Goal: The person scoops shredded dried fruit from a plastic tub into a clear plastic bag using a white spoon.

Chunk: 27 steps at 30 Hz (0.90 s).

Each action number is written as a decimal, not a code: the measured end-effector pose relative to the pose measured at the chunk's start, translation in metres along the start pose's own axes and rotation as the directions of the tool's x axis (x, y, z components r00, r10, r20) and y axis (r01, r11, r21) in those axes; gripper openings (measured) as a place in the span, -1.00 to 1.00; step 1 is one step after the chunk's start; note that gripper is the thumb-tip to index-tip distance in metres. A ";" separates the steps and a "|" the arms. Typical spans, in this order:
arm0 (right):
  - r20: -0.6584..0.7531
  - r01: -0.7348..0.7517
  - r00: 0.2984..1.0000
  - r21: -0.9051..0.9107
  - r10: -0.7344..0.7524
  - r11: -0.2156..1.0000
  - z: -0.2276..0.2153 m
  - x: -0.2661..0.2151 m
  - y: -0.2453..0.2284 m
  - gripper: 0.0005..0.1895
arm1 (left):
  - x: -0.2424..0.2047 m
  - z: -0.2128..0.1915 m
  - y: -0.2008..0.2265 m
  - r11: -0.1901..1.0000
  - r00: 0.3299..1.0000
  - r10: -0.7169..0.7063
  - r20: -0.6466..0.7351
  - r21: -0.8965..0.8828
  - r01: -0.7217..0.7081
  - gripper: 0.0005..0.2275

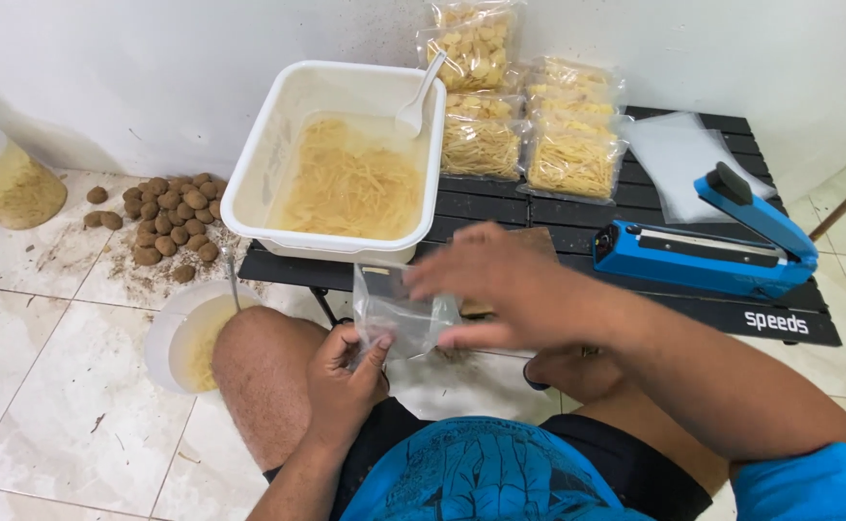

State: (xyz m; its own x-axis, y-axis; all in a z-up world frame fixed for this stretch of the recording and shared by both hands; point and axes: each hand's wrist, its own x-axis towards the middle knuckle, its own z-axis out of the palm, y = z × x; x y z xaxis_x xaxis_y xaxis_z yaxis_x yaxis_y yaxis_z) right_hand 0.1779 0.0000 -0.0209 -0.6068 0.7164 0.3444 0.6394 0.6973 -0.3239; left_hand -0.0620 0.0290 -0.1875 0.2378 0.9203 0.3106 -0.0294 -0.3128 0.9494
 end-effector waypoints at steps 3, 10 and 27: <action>-0.147 -0.103 0.983 0.074 0.113 0.992 -0.010 0.018 0.042 -0.68 | 0.010 -0.011 -0.008 1.000 0.999 0.012 -0.031 0.021 -0.011 -0.92; -0.353 -0.345 0.877 0.005 0.324 0.939 0.006 0.076 0.201 -0.90 | 0.046 -0.032 -0.020 0.999 0.998 -0.045 -0.040 0.005 0.045 -0.92; 0.135 -0.151 0.983 0.185 0.127 0.971 0.025 0.187 0.157 -0.91 | 0.076 -0.050 -0.071 0.988 0.989 -0.138 -0.055 -0.076 0.133 -0.88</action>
State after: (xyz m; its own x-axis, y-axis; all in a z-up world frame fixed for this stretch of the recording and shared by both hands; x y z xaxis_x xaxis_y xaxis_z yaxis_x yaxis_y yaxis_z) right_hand 0.1530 0.2441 -0.0293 -0.5789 0.7957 0.1779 0.6253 0.5732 -0.5296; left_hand -0.0906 0.1335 -0.2288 0.1858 0.9662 0.1790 -0.0707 -0.1685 0.9832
